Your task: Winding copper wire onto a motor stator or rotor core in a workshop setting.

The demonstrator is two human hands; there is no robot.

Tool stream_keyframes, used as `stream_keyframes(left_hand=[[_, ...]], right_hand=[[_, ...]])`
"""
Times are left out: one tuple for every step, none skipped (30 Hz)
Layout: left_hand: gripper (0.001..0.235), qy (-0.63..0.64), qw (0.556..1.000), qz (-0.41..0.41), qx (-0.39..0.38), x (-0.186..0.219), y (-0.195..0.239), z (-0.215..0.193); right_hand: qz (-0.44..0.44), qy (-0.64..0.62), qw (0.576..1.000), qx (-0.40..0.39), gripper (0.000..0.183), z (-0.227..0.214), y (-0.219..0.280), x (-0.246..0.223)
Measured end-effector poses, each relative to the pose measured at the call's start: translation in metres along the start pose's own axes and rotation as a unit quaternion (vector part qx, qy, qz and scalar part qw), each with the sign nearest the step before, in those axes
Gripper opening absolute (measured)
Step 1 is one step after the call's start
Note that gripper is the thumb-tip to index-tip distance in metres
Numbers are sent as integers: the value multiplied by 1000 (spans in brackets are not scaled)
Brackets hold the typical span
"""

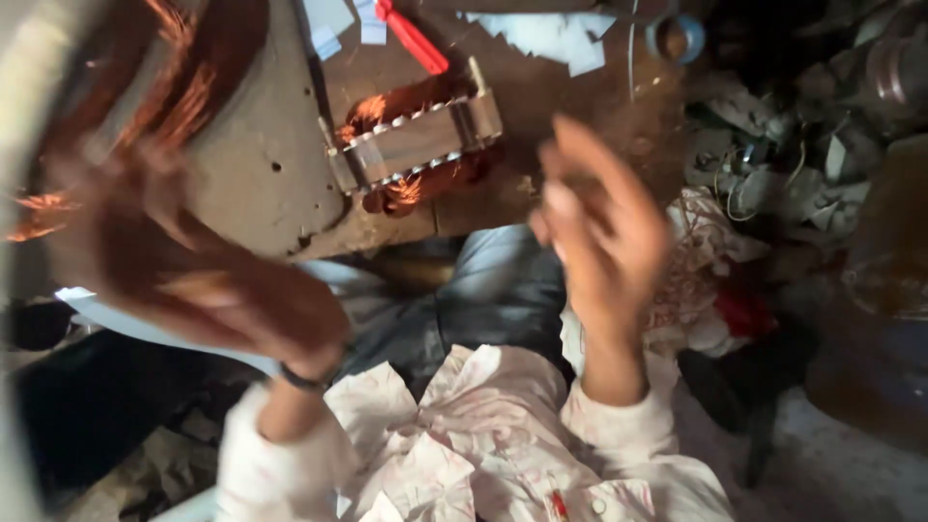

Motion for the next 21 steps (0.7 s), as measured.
stream_keyframes(left_hand=[[73,28,995,-29,91,18,2,1],[76,57,980,-61,179,38,4,-2],[76,59,980,-58,179,56,-2,4],[90,36,994,-80,67,77,-5,12],[106,15,993,-105,-44,97,-7,19],[106,14,993,-106,-42,99,-25,15],[117,-9,995,-64,-80,103,-43,13],[127,-28,993,-18,-117,106,-63,12],[127,-27,993,-15,-114,94,-76,10],[123,49,980,-60,-181,82,-86,8],[120,125,956,-103,-246,71,-94,6],[120,123,955,-102,-249,60,-109,2],[122,124,936,-37,-329,52,-122,2],[125,129,904,31,-407,43,-134,3],[125,131,901,31,-413,45,-139,3],[126,103,898,52,-425,46,-142,4],[127,75,894,72,-436,47,-146,5],[127,77,893,72,-438,47,-140,2],[126,130,910,52,-391,47,-136,-3],[125,185,921,32,-342,47,-132,-8],[125,187,920,31,-343,41,-120,-16]], right_hand=[[-61,41,995,-72,37,11,-13,0],[-118,83,979,-143,44,22,-25,1],[-122,82,979,-142,44,22,-23,19],[-156,156,955,-200,44,24,-17,38],[-189,228,920,-257,45,26,-9,58],[-189,228,919,-260,45,35,11,54],[-196,280,917,-205,65,42,30,49],[-205,332,909,-146,87,48,46,43],[-209,332,908,-146,87,50,54,36],[-207,308,910,-186,88,51,65,30],[-204,283,910,-226,90,52,76,24],[-203,280,911,-224,90,45,76,28],[-205,231,916,-255,85,39,77,31],[-205,183,919,-282,81,31,79,35],[-203,182,922,-276,81,21,70,39],[-219,228,909,-270,49,10,62,44],[-235,274,894,-264,23,-1,54,49],[-234,275,895,-262,23,-6,44,50],[-256,294,895,-217,22,-11,34,51],[-277,313,892,-172,22,-18,24,51],[-276,314,892,-171,22,-16,15,44]])
Point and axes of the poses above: each hand's wrist, its own y-axis away from the middle knuckle, its own z-axis out of the palm, x = y × z, the point moved 2 cm from there along -y, towards the middle knuckle, and after that the axes turned 2 degrees about x, right-handed, at the moved point
